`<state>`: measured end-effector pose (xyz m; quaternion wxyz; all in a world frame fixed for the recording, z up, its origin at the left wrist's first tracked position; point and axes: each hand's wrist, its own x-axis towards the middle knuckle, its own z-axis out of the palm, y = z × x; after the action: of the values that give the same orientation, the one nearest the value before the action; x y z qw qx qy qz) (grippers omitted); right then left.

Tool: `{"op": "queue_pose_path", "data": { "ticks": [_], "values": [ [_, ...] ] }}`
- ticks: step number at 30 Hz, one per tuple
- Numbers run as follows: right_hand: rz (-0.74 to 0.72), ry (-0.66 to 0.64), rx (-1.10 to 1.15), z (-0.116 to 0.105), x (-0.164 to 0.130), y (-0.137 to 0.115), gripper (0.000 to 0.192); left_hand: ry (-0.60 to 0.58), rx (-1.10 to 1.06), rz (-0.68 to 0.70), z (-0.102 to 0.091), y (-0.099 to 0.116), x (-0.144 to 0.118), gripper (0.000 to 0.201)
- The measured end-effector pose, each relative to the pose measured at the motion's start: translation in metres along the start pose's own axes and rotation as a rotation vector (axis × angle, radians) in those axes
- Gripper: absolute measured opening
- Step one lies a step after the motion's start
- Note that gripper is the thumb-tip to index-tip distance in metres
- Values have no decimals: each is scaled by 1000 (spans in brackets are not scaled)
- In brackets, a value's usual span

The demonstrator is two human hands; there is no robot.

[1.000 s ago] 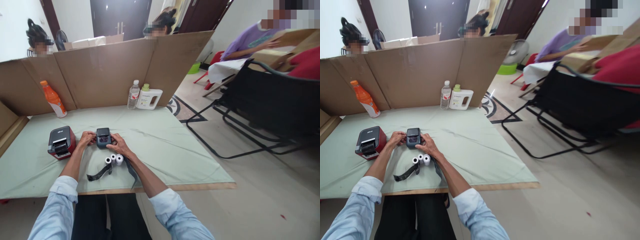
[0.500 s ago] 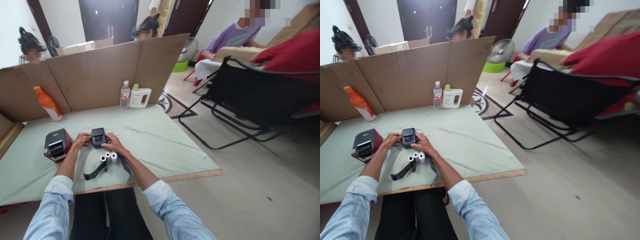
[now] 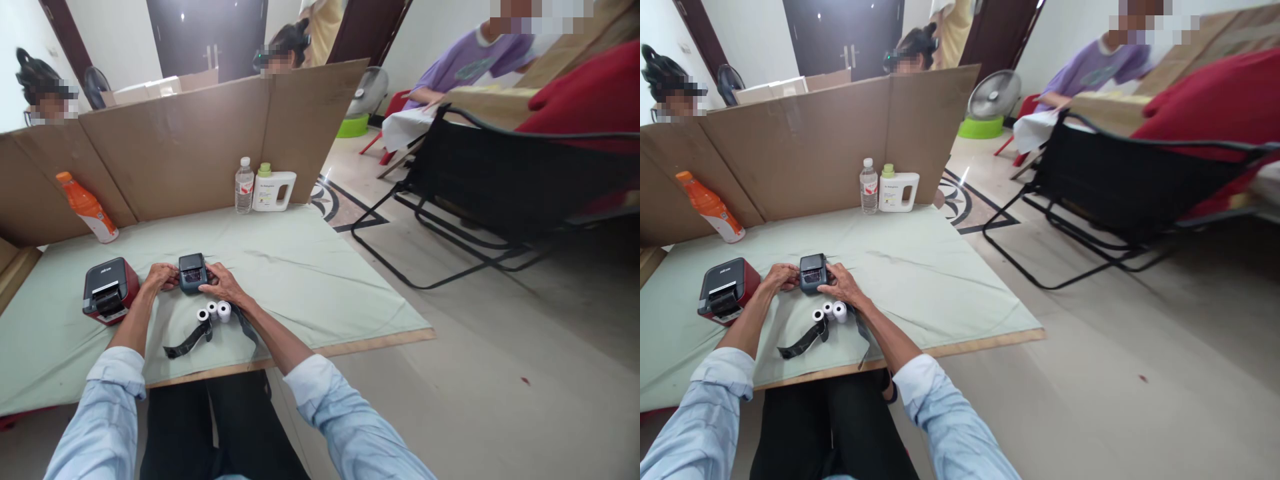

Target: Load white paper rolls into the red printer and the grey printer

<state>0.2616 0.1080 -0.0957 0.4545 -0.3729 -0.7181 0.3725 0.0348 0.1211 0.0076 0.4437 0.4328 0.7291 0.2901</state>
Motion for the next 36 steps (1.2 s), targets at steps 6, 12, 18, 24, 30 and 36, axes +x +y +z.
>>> {"op": "queue_pose_path", "data": {
  "ticks": [6,12,18,24,30,36],
  "values": [
    [29,-8,11,0,-2,-1,80,11,16,18,2,-6,0,25],
    [24,-4,8,1,-3,1,77,6,14,14,3,-8,0,25],
    [40,-7,20,1,-6,0,73,7,28,-2,6,-8,4,17],
    [51,-22,-1,-1,-8,-2,74,-20,31,33,7,-16,4,20],
    [46,-23,-36,-2,-11,1,78,-45,-24,87,8,-30,3,23],
    [44,-15,-71,-2,-15,2,79,-47,-153,239,13,-41,2,48]
  ]
}}
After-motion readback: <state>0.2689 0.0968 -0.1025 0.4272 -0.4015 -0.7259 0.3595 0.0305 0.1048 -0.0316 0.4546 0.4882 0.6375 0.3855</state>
